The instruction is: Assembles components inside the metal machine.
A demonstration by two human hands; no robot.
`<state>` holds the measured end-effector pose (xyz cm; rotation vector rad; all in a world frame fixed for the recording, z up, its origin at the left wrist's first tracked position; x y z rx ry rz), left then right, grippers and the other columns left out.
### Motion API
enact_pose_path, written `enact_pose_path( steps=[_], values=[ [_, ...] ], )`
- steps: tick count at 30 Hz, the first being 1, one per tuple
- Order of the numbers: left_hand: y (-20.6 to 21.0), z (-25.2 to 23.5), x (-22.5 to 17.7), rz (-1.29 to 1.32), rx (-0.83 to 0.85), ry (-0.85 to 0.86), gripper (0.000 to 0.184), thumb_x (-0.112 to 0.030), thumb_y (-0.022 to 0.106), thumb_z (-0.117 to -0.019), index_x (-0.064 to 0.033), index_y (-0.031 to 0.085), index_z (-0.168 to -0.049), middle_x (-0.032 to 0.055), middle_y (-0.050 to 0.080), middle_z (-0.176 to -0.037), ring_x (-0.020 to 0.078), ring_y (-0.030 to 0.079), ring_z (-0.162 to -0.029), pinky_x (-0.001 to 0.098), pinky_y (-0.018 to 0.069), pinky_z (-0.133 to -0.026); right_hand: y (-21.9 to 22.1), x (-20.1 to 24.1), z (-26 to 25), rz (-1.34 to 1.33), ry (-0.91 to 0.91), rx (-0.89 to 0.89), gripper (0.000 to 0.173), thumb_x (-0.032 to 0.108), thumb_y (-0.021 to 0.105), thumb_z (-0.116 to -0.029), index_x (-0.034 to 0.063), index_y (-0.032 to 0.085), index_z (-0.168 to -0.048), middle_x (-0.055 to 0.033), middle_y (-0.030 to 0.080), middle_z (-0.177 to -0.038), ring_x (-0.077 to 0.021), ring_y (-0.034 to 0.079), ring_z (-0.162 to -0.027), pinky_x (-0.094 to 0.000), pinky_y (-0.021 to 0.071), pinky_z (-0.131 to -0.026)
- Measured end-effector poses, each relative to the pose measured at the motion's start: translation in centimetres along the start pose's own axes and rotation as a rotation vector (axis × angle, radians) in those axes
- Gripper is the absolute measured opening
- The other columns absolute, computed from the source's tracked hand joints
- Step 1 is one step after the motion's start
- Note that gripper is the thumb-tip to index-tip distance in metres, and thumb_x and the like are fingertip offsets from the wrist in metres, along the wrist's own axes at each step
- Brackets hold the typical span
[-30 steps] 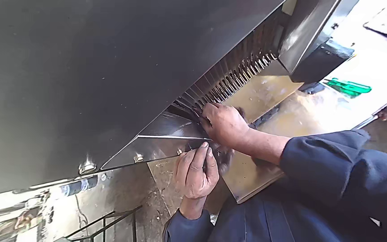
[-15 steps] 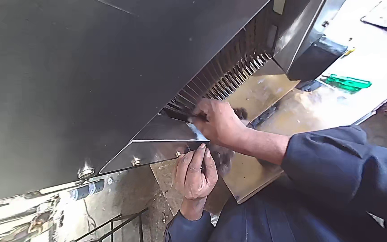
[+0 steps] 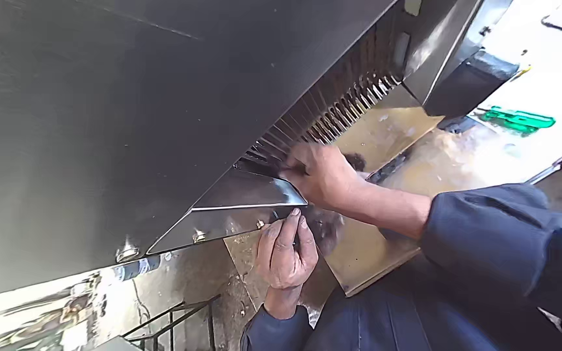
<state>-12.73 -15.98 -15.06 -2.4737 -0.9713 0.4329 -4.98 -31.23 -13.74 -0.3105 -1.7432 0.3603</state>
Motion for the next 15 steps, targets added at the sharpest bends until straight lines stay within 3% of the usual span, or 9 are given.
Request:
enact_pose_path(
  steps=[2,6,8,11,13,15],
  values=[
    [0.0,-0.1,0.0,-0.002,0.005,0.001,0.021,-0.016,0.062,-0.0991,0.0004,0.073,-0.095,0.0093,0.067,-0.079,0.0135,0.065,-0.078,0.0227,0.0536,-0.079,0.8,-1.6,0.4,0.028,0.105,0.059,0.008,0.018,0.07,-0.0943,0.0099,0.071,-0.095,-0.0056,0.07,-0.089,-0.0206,0.07,-0.083,-0.0465,0.0579,-0.074],
    [0.0,0.2,0.0,0.003,-0.001,-0.003,0.022,-0.017,0.062,-0.0994,0.0009,0.073,-0.096,0.0105,0.067,-0.081,0.0138,0.065,-0.08,0.0226,0.0532,-0.081,-1.3,2.9,-0.7,-0.101,-0.05,-0.064,0.009,0.016,0.073,-0.0931,0.0093,0.069,-0.089,-0.0019,0.066,-0.08,-0.0136,0.064,-0.071,-0.0362,0.0544,-0.064],
    [-0.1,0.0,0.1,0.004,0.008,-0.007,0.022,-0.017,0.061,-0.099,0.0014,0.074,-0.095,0.0107,0.067,-0.08,0.014,0.065,-0.078,0.0232,0.0532,-0.078,-0.8,2.1,-0.8,-0.109,-0.074,-0.075,0.01,0.017,0.074,-0.0925,0.0077,0.07,-0.089,-0.0031,0.067,-0.08,-0.014,0.065,-0.072,-0.0366,0.0549,-0.065],
    [-0.1,0.1,0.1,-0.004,-0.004,-0.008,0.021,-0.016,0.062,-0.0985,0.0012,0.074,-0.095,0.0102,0.067,-0.078,0.0143,0.065,-0.076,0.0232,0.0539,-0.076,0.0,-0.1,-0.2,-0.044,0.038,-0.005,0.01,0.018,0.073,-0.0934,0.0089,0.07,-0.09,-0.0033,0.068,-0.082,-0.0146,0.066,-0.075,-0.0377,0.0552,-0.068],
    [0.0,0.1,0.1,-0.005,-0.009,-0.001,0.022,-0.017,0.062,-0.0988,0.0011,0.074,-0.094,0.0102,0.067,-0.079,0.0142,0.065,-0.077,0.0233,0.0538,-0.078,-0.4,0.9,-0.2,-0.08,0.054,-0.016,0.008,0.016,0.073,-0.0924,0.0093,0.07,-0.088,-0.0024,0.067,-0.079,-0.0139,0.064,-0.072,-0.0375,0.0531,-0.065],
    [0.0,0.1,0.2,-0.001,-0.01,0.001,0.023,-0.019,0.061,-0.0995,0.0003,0.073,-0.095,0.0097,0.067,-0.08,0.0135,0.065,-0.078,0.0228,0.0535,-0.079,-1.2,2.9,-0.1,-0.171,-0.048,-0.098,0.008,0.013,0.074,-0.0913,0.0083,0.069,-0.087,-0.0011,0.065,-0.076,-0.0106,0.062,-0.067,-0.0325,0.0524,-0.062]
  ],
)
Point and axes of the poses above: each hand's wrist, its own z-axis away from the middle knuckle, its own y-axis out of the palm, x = y × z, the point moved 4 cm from there along -z, towards the middle knuckle
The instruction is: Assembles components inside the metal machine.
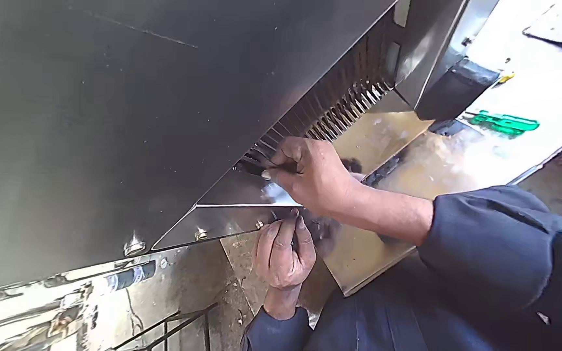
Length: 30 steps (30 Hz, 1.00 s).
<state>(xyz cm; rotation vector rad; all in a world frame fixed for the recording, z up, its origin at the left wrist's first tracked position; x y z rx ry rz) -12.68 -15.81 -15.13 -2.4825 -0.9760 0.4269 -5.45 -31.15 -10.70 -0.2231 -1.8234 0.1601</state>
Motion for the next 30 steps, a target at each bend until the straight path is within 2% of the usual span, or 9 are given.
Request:
enact_pose_path(
  steps=[3,7,8,10,12,17,22,27,30],
  values=[
    [0.0,0.2,-0.1,0.002,-0.004,-0.012,0.024,-0.02,0.062,-0.0997,0.0006,0.073,-0.094,0.01,0.067,-0.079,0.0144,0.065,-0.077,0.0236,0.0532,-0.077,0.2,0.5,0.5,0.056,-0.11,-0.011,0.012,0.013,0.075,-0.0922,0.0077,0.068,-0.085,-0.0016,0.064,-0.077,-0.0109,0.062,-0.068,-0.0311,0.0534,-0.061],
    [0.0,0.0,-0.2,-0.003,-0.017,-0.007,0.021,-0.017,0.062,-0.0988,0.0001,0.075,-0.095,0.0101,0.068,-0.079,0.015,0.066,-0.077,0.0241,0.0539,-0.078,1.2,-3.9,1.4,0.388,0.249,0.383,0.013,0.024,0.064,-0.1,0.012,0.068,-0.097,-0.0064,0.068,-0.089,-0.0234,0.068,-0.085,-0.0482,0.0553,-0.072],
    [0.0,0.0,-0.1,0.003,-0.024,-0.004,0.021,-0.017,0.063,-0.0989,0.0001,0.075,-0.095,0.01,0.068,-0.078,0.0152,0.065,-0.077,0.0244,0.0537,-0.078,1.0,-4.3,1.5,0.402,0.305,0.409,0.015,0.027,0.064,-0.0998,0.0126,0.069,-0.098,-0.0066,0.068,-0.091,-0.0242,0.068,-0.087,-0.0494,0.055,-0.074],
    [0.2,0.0,-0.1,0.012,-0.029,-0.004,0.022,-0.018,0.062,-0.0995,-0.0001,0.074,-0.096,0.0097,0.068,-0.079,0.015,0.065,-0.077,0.0248,0.0534,-0.078,-0.6,-3.4,1.9,0.375,0.295,0.316,0.013,0.027,0.068,-0.097,0.0137,0.071,-0.097,-0.0043,0.068,-0.089,-0.0206,0.067,-0.083,-0.0464,0.0553,-0.072],
    [0.0,0.2,-0.1,0.02,-0.023,-0.019,0.021,-0.018,0.062,-0.0995,-0.0005,0.075,-0.097,0.0093,0.068,-0.08,0.0152,0.065,-0.077,0.0251,0.0531,-0.079,-2.8,-2.5,2.4,0.372,0.176,0.145,0.009,0.022,0.072,-0.0938,0.0124,0.073,-0.092,-0.0025,0.068,-0.084,-0.0168,0.066,-0.073,-0.0422,0.0563,-0.065],
    [0.1,0.5,0.2,0.04,-0.043,-0.043,0.021,-0.02,0.063,-0.0993,-0.0032,0.075,-0.101,0.0083,0.069,-0.082,0.0152,0.065,-0.078,0.026,0.0527,-0.079,-8.4,-4.9,3.4,0.547,0.073,-0.133,0.016,0.026,0.072,-0.0936,0.0111,0.071,-0.089,-0.001,0.067,-0.075,-0.013,0.063,-0.066,-0.0378,0.0526,-0.061],
    [0.2,0.7,0.3,0.08,-0.072,-0.066,0.02,-0.019,0.064,-0.0988,-0.0032,0.076,-0.102,0.0092,0.069,-0.082,0.0166,0.065,-0.078,0.0272,0.0523,-0.077,-9.1,-4.4,2.7,0.725,-0.024,-0.267,0.016,0.023,0.07,-0.0939,0.0076,0.071,-0.09,-0.0051,0.068,-0.081,-0.0148,0.065,-0.072,-0.0348,0.0535,-0.066],
    [0.2,0.9,0.5,0.139,-0.087,-0.068,0.019,-0.017,0.065,-0.0973,-0.0027,0.076,-0.102,0.0098,0.069,-0.083,0.0177,0.065,-0.076,0.0277,0.0531,-0.075,-8.3,-4.9,1.6,0.856,-0.111,-0.311,0.017,0.019,0.067,-0.094,0.0033,0.069,-0.091,-0.0113,0.069,-0.08,-0.0243,0.066,-0.07,-0.0435,0.0531,-0.062],
    [0.1,1.0,0.6,0.161,-0.089,-0.067,0.019,-0.018,0.066,-0.097,-0.0036,0.076,-0.104,0.0089,0.068,-0.084,0.0173,0.064,-0.076,0.0277,0.0523,-0.074,-7.9,-5.6,2.0,0.867,-0.073,-0.303,0.016,0.018,0.068,-0.0939,0.0032,0.069,-0.09,-0.0111,0.068,-0.081,-0.0251,0.067,-0.071,-0.0451,0.0541,-0.063]
  ],
)
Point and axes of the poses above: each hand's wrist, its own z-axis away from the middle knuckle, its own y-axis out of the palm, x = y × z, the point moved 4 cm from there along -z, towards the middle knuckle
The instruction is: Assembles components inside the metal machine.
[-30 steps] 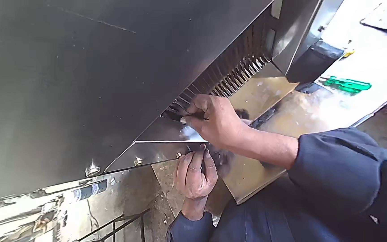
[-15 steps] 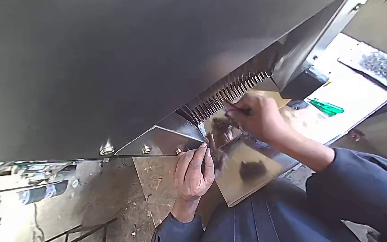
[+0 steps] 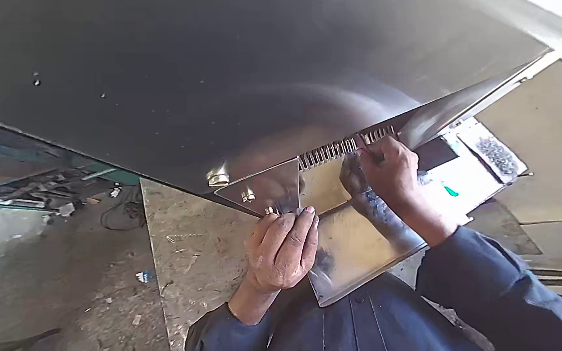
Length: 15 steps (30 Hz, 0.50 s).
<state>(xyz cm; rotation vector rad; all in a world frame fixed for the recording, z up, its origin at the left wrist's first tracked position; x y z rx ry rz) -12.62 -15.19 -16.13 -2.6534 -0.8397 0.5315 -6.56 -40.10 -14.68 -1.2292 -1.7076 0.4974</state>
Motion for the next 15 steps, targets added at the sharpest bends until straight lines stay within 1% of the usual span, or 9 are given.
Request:
enact_pose_path(
  steps=[3,6,10,11,12,15],
  values=[
    [0.0,0.0,0.1,0.016,0.005,0.005,0.019,-0.018,0.066,-0.0972,-0.0035,0.076,-0.104,0.0086,0.068,-0.082,0.0177,0.063,-0.075,0.028,0.0514,-0.072,0.1,0.2,0.0,-0.006,-0.023,-0.027,0.016,0.019,0.068,-0.0933,0.0032,0.069,-0.091,-0.0109,0.069,-0.081,-0.0231,0.067,-0.071,-0.0416,0.0543,-0.063],
    [0.0,0.1,0.1,0.029,0.003,0.01,0.019,-0.018,0.066,-0.0969,-0.0032,0.076,-0.104,0.0087,0.068,-0.082,0.0178,0.062,-0.074,0.0282,0.051,-0.072,0.0,0.1,0.0,0.001,-0.002,-0.04,0.018,0.022,0.068,-0.0942,0.004,0.07,-0.092,-0.0103,0.069,-0.082,-0.0217,0.067,-0.072,-0.0407,0.0543,-0.064],
    [0.0,0.0,0.2,0.042,0.0,0.01,0.019,-0.019,0.066,-0.0968,-0.0034,0.076,-0.103,0.0085,0.067,-0.081,0.0176,0.062,-0.073,0.0281,0.0508,-0.07,-0.3,0.5,-0.3,-0.018,0.02,-0.106,0.018,0.022,0.07,-0.0932,0.0048,0.07,-0.091,-0.0079,0.069,-0.079,-0.0154,0.065,-0.068,-0.0334,0.0532,-0.062],
    [-0.1,0.0,0.2,0.042,0.0,0.01,0.019,-0.019,0.066,-0.0969,-0.0037,0.077,-0.103,0.0084,0.067,-0.081,0.0176,0.062,-0.073,0.0279,0.0505,-0.07,-0.3,0.6,-0.5,-0.01,0.03,-0.108,0.018,0.023,0.071,-0.093,0.0054,0.07,-0.09,-0.0073,0.069,-0.079,-0.0152,0.065,-0.068,-0.0335,0.0531,-0.062],
    [-0.1,0.0,0.2,0.045,0.002,0.01,0.02,-0.019,0.066,-0.0971,-0.0037,0.077,-0.104,0.0085,0.067,-0.081,0.0178,0.061,-0.073,0.0279,0.0498,-0.07,-0.2,0.7,-0.6,-0.002,0.038,-0.093,0.018,0.023,0.07,-0.0933,0.0052,0.07,-0.09,-0.008,0.069,-0.08,-0.0173,0.066,-0.069,-0.0361,0.0535,-0.063],
    [0.0,0.1,0.2,0.052,-0.002,0.013,0.019,-0.019,0.066,-0.0968,-0.0036,0.077,-0.103,0.0083,0.067,-0.081,0.0181,0.061,-0.072,0.0282,0.0498,-0.07,0.8,0.4,-0.7,0.033,0.09,0.029,0.019,0.024,0.068,-0.0947,0.0056,0.07,-0.091,-0.0104,0.07,-0.082,-0.0254,0.068,-0.073,-0.0471,0.0543,-0.065]
  ],
)
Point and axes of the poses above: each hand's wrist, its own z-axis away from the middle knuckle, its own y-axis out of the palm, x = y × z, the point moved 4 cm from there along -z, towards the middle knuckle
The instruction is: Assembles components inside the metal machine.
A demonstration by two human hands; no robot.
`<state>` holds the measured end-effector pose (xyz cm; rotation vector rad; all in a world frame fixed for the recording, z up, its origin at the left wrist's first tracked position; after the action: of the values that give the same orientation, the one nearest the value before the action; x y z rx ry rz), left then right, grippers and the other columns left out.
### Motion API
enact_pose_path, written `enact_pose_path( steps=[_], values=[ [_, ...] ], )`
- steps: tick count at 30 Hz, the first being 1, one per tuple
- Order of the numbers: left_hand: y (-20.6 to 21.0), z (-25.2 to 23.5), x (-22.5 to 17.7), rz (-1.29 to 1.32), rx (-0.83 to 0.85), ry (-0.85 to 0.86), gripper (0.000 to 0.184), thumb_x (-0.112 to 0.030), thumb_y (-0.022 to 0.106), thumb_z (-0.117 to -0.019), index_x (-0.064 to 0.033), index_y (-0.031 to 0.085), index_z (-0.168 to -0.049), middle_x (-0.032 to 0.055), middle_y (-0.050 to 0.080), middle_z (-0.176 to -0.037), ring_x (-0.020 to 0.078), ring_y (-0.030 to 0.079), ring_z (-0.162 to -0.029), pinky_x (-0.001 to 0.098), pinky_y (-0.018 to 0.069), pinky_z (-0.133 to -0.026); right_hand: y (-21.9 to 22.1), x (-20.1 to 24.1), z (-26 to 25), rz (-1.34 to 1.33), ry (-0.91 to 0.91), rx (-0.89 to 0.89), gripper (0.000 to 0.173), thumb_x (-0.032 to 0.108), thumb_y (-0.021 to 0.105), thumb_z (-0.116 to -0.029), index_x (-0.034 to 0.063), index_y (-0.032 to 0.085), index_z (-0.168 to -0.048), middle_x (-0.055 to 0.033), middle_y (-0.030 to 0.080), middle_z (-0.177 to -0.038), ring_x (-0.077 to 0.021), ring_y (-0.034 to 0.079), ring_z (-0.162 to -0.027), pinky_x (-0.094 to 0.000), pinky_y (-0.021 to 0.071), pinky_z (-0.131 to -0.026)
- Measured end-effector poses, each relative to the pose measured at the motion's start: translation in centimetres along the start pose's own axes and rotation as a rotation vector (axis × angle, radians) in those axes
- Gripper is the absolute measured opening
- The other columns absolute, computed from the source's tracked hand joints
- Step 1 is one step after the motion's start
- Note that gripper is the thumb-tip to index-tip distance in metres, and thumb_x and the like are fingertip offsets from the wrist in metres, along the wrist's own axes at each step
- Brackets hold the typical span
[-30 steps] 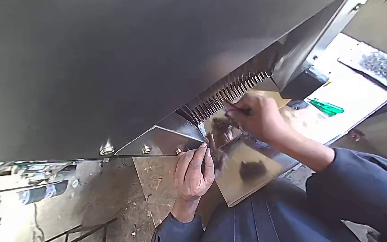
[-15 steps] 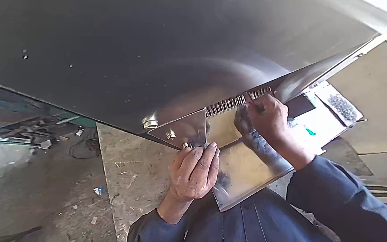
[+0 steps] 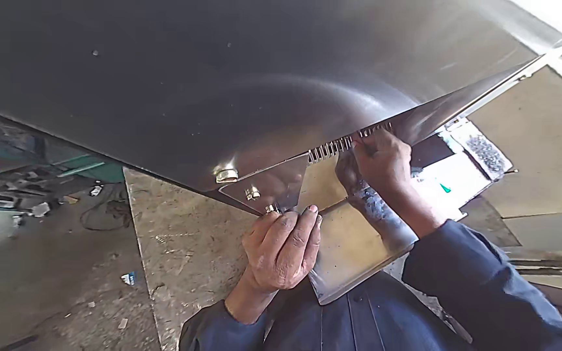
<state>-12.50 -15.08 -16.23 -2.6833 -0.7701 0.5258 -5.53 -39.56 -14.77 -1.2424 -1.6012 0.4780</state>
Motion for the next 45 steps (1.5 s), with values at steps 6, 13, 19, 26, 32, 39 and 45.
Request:
enact_pose_path(
  steps=[6,13,19,26,32,39,45],
  values=[
    [0.0,0.0,0.1,-0.004,0.0,-0.002,0.019,-0.019,0.067,-0.0964,-0.004,0.077,-0.104,0.008,0.067,-0.081,0.0182,0.062,-0.073,0.0285,0.0506,-0.071,-1.9,1.7,-1.7,0.024,-0.058,-0.13,0.021,0.026,0.067,-0.095,0.0054,0.073,-0.094,-0.011,0.073,-0.086,-0.0258,0.072,-0.079,-0.0497,0.0568,-0.071],
    [0.1,0.2,0.2,-0.012,-0.001,0.011,0.02,-0.019,0.066,-0.0969,-0.0039,0.076,-0.105,0.008,0.067,-0.082,0.0188,0.061,-0.072,0.0293,0.0499,-0.07,-0.7,0.5,-0.5,0.058,0.01,0.034,0.026,0.027,0.066,-0.097,0.002,0.073,-0.098,-0.0164,0.073,-0.09,-0.0341,0.071,-0.083,-0.0578,0.0558,-0.074],
    [0.0,0.3,0.1,-0.012,0.001,0.004,0.02,-0.019,0.066,-0.097,-0.0042,0.076,-0.106,0.0078,0.067,-0.082,0.0188,0.061,-0.073,0.0293,0.0495,-0.07,-4.0,2.6,-2.1,0.099,-0.091,-0.156,0.025,0.031,0.066,-0.0968,0.0063,0.071,-0.094,-0.0126,0.073,-0.088,-0.028,0.072,-0.084,-0.0529,0.0556,-0.073],
    [0.0,0.7,0.2,-0.005,-0.002,0.022,0.02,-0.018,0.066,-0.0962,-0.0033,0.076,-0.106,0.0083,0.067,-0.083,0.0196,0.061,-0.073,0.0299,0.0507,-0.071,-4.1,3.5,-2.2,0.185,-0.072,-0.123,0.026,0.031,0.063,-0.0983,0.0063,0.072,-0.1,-0.0176,0.074,-0.096,-0.0367,0.071,-0.092,-0.0602,0.0534,-0.077],
    [0.2,0.7,0.3,0.013,-0.016,0.025,0.022,-0.019,0.068,-0.0951,-0.0033,0.075,-0.109,0.0079,0.066,-0.083,0.0197,0.058,-0.072,0.0301,0.0486,-0.069,-0.9,1.6,-1.0,0.247,-0.034,0.006,0.027,0.027,0.061,-0.097,0.0016,0.071,-0.096,-0.0192,0.072,-0.088,-0.0397,0.071,-0.079,-0.0619,0.0533,-0.066],
    [0.2,0.7,0.3,0.024,-0.013,0.032,0.021,-0.018,0.067,-0.0957,-0.0027,0.075,-0.108,0.0085,0.066,-0.083,0.0203,0.059,-0.072,0.0305,0.0499,-0.07,-3.7,3.9,-2.1,0.262,-0.026,-0.062,0.029,0.031,0.063,-0.0973,0.0036,0.071,-0.095,-0.0191,0.073,-0.09,-0.0399,0.071,-0.086,-0.064,0.0523,-0.072],
    [0.0,0.9,0.2,0.023,-0.007,0.031,0.02,-0.016,0.067,-0.096,-0.0019,0.075,-0.108,0.0092,0.066,-0.083,0.0202,0.06,-0.073,0.031,0.0504,-0.07,-2.0,1.3,-1.0,0.082,0.026,0.022,0.024,0.029,0.068,-0.0953,0.0057,0.073,-0.097,-0.012,0.074,-0.089,-0.027,0.071,-0.08,-0.0538,0.0564,-0.074]
  ],
)
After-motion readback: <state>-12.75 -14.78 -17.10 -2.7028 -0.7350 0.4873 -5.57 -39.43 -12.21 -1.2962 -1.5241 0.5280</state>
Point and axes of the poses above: each hand's wrist, its own z-axis away from the middle knuckle, its own y-axis out of the palm, x = y × z, the point moved 4 cm from there along -z, towards the middle knuckle
